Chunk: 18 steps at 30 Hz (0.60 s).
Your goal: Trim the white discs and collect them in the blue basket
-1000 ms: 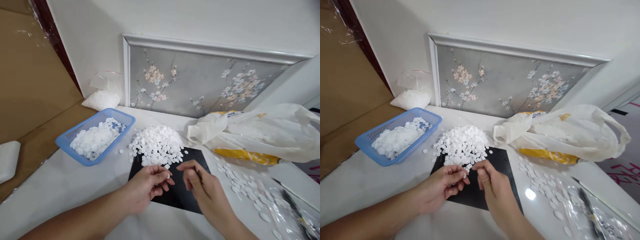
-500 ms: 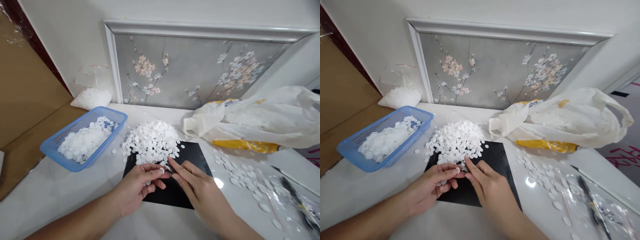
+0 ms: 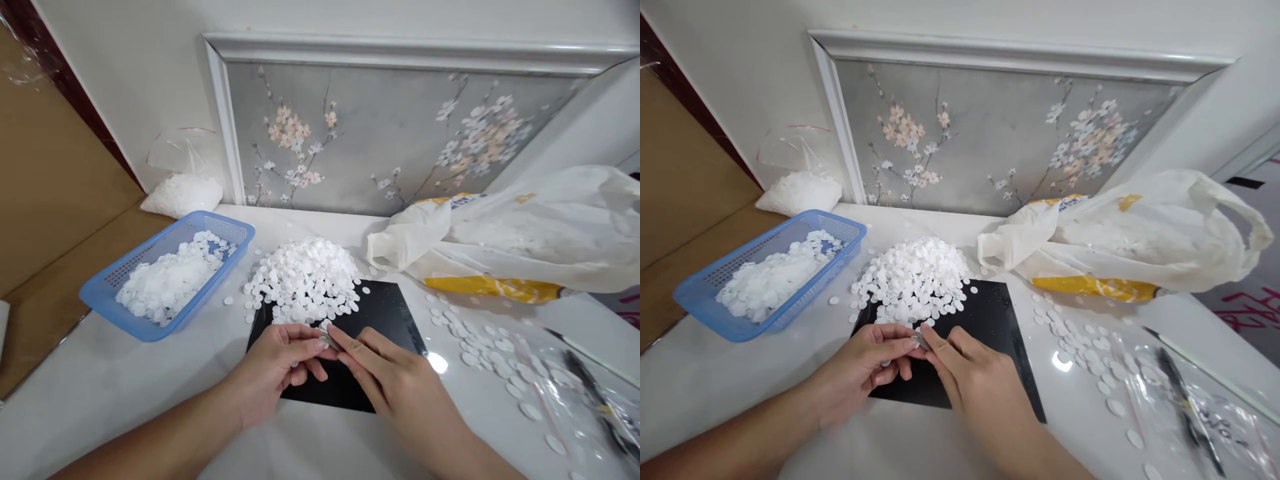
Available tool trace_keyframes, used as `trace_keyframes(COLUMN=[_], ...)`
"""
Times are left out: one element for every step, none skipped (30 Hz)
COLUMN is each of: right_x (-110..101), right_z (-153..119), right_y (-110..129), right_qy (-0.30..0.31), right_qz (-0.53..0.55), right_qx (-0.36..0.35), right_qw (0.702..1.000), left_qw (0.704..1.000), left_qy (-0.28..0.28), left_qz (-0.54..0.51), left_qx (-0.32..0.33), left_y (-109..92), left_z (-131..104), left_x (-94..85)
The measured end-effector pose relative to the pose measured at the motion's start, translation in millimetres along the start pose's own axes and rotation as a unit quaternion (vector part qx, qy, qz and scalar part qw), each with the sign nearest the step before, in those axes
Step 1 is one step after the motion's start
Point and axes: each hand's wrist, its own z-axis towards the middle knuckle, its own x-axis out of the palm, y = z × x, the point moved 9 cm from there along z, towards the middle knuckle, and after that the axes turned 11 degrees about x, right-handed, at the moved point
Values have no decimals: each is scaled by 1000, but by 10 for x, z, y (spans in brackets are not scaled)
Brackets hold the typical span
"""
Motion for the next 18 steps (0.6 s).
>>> trace_keyframes(right_x=[-1, -1, 1, 4, 7, 8, 7, 7, 5, 5, 6, 6, 6, 3, 2, 0, -5, -9], right_z=[0, 0, 1, 2, 2, 2, 2, 1, -1, -3, -5, -7, -9, -10, -10, -9, -8, -7], right_y=[1, 0, 0, 1, 2, 2, 1, 0, -3, -4, -3, -1, 2, 7, 9, 12, 15, 19], right_qy=[-1, -1, -1, 0, 1, 2, 2, 3, 3, 4, 7, 8, 9, 9, 9, 9, 7, 6], right_qz=[-1, -3, -5, -7, -8, -8, -7, -4, -1, 2, 5, 7, 8, 9, 9, 10, 10, 9], right_qx=[-1, -1, -2, -3, -5, -6, -7, -7, -6, -6, -7, -7, -9, -11, -12, -13, -15, -16], right_qw=[1000, 1000, 1000, 1000, 1000, 1000, 1000, 1000, 1000, 1000, 1000, 1000, 1000, 1000, 1000, 1000, 1000, 1000], left_qw=[1000, 1000, 1000, 1000, 1000, 1000, 1000, 1000, 1000, 1000, 1000, 1000, 1000, 1000, 999, 999, 999, 999], left_qy=[1, 1, 2, 2, 2, 2, 1, 1, 1, 1, 0, -1, -1, -2, -4, -6, -7, -7], left_qz=[2, 5, 7, 9, 10, 10, 9, 9, 9, 11, 13, 17, 21, 25, 30, 34, 37, 41], left_qx=[0, 1, 1, 1, 0, -1, -2, -3, -4, -5, -5, -6, -8, -9, -11, -13, -14, -14], left_y=[-1, -3, -4, -6, -6, -6, -6, -5, -6, -9, -12, -16, -20, -23, -26, -28, -30, -34], left_z=[-2, -4, -7, -9, -11, -12, -13, -13, -12, -12, -12, -12, -13, -14, -15, -16, -17, -17], left_x=[-1, -2, -5, -9, -12, -16, -20, -22, -23, -23, -23, -22, -21, -22, -25, -29, -34, -38])
